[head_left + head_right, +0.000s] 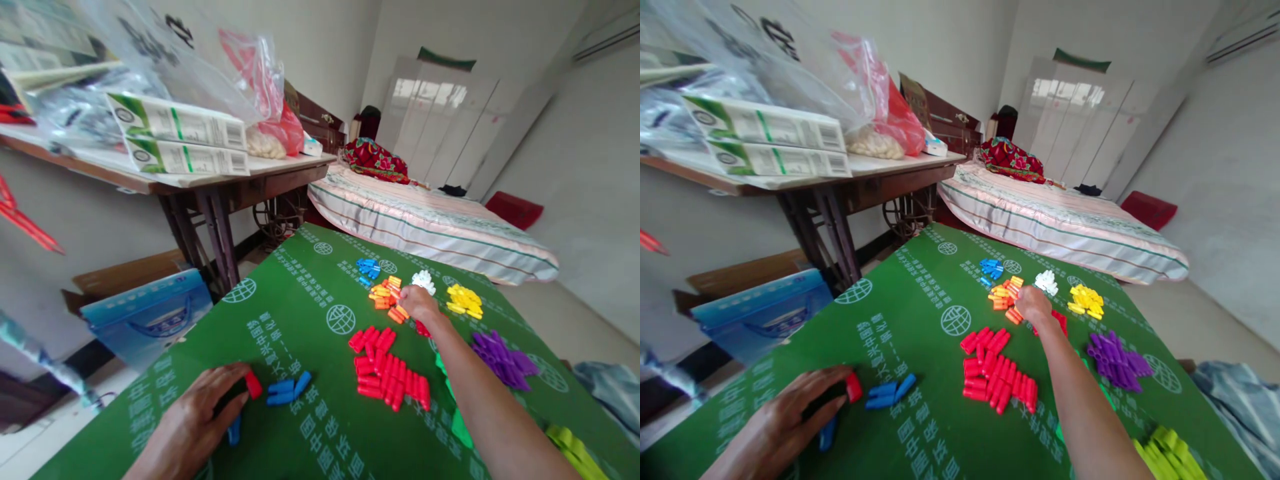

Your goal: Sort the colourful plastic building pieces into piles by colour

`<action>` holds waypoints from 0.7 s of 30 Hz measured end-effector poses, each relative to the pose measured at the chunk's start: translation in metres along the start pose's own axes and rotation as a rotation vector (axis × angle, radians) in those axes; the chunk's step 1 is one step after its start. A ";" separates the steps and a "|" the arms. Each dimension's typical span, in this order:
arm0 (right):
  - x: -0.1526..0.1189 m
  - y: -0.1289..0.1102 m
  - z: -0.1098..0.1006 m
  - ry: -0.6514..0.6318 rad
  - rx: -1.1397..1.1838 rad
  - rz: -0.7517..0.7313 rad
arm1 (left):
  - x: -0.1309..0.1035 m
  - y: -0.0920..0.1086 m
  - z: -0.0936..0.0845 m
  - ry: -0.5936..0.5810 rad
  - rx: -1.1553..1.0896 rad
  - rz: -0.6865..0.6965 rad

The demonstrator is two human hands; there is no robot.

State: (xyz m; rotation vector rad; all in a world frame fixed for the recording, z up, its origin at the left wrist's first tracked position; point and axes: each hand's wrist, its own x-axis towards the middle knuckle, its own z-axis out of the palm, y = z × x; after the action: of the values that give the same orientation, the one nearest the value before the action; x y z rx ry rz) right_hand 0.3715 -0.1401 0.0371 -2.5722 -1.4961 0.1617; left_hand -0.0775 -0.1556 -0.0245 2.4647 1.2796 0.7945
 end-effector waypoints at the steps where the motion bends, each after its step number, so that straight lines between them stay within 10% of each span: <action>1: 0.003 0.000 0.003 -0.012 -0.004 0.008 | 0.003 0.005 -0.003 -0.027 -0.003 -0.007; 9: -0.022 0.002 0.009 0.021 0.030 -0.018 | 0.021 0.045 -0.023 -0.228 -0.011 -0.072; 21: -0.177 0.002 0.045 -0.204 0.946 -0.106 | 0.034 0.036 -0.022 -0.303 0.030 0.004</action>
State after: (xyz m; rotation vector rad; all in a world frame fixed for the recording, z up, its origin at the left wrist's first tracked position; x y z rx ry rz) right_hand 0.2780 -0.2913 -0.0051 -1.7401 -1.1792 0.8921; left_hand -0.0500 -0.1498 0.0218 2.4914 1.1815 0.3842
